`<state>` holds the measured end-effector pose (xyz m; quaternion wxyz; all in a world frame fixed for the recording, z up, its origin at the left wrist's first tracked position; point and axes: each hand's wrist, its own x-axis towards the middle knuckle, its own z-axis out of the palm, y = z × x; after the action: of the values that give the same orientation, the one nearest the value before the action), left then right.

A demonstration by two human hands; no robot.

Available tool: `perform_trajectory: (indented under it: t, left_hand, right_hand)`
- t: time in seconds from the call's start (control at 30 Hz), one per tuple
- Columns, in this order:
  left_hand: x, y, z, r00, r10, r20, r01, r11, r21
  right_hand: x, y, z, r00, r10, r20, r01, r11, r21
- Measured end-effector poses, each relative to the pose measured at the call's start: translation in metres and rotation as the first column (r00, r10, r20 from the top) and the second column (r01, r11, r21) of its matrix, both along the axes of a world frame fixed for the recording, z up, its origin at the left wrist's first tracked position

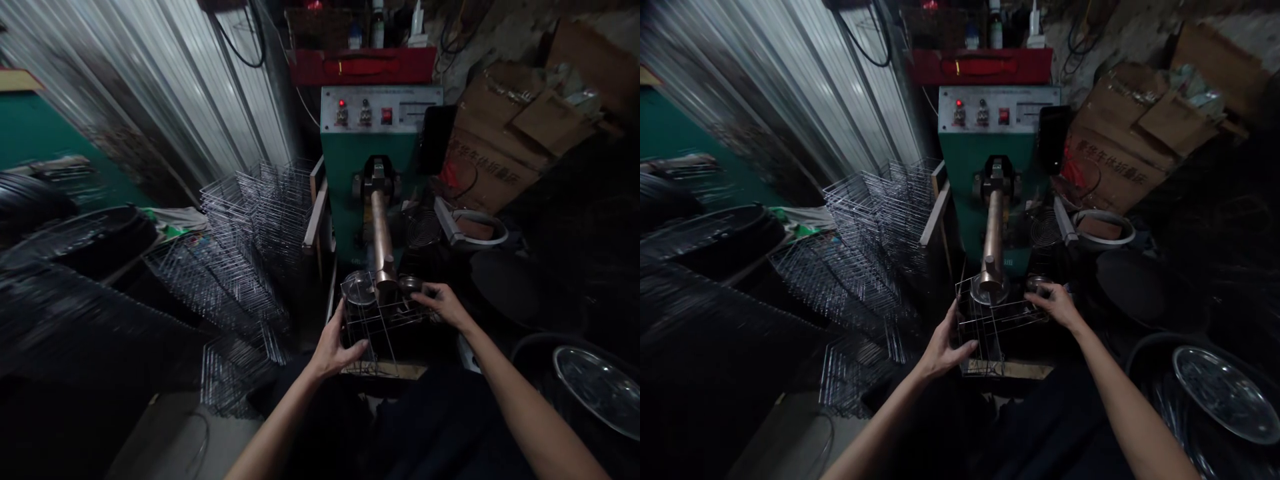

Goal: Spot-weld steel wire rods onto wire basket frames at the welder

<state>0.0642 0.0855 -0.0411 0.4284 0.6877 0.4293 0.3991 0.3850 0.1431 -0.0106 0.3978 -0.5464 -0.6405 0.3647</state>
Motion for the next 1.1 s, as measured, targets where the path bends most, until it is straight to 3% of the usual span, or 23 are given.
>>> perform_trajectory:
  t: [0.47, 0.67, 0.77, 0.9, 1.0, 1.1]
  left_hand:
    - [0.000, 0.011, -0.004, 1.000, -0.015, -0.004, 0.015, 1.000, 0.027]
    - [-0.002, 0.012, -0.008, 0.997, -0.047, 0.059, 0.051, 0.996, -0.068]
    - [-0.010, 0.006, -0.011, 0.990, -0.115, 0.078, 0.118, 0.992, -0.036]
    - [-0.020, -0.007, -0.018, 0.988, -0.135, -0.074, 0.137, 0.990, 0.036]
    - [-0.016, -0.012, -0.023, 0.980, -0.138, -0.143, 0.146, 0.988, 0.045]
    - [-0.008, -0.012, -0.025, 0.985, -0.098, -0.144, 0.107, 0.993, 0.051]
  right_hand:
    - [0.008, 0.006, -0.013, 1.000, -0.002, -0.023, 0.000, 0.999, -0.050]
    - [0.008, 0.005, -0.013, 1.000, -0.010, -0.001, 0.010, 1.000, -0.018]
    - [0.017, -0.006, -0.013, 0.998, -0.051, 0.039, 0.048, 0.995, 0.089]
    - [0.031, -0.027, -0.028, 0.985, -0.082, 0.149, 0.037, 0.958, 0.283]
    - [0.027, -0.036, -0.044, 0.983, -0.131, 0.126, 0.090, 0.954, 0.285]
    - [0.011, -0.034, -0.047, 0.986, -0.157, 0.056, 0.133, 0.945, 0.300]
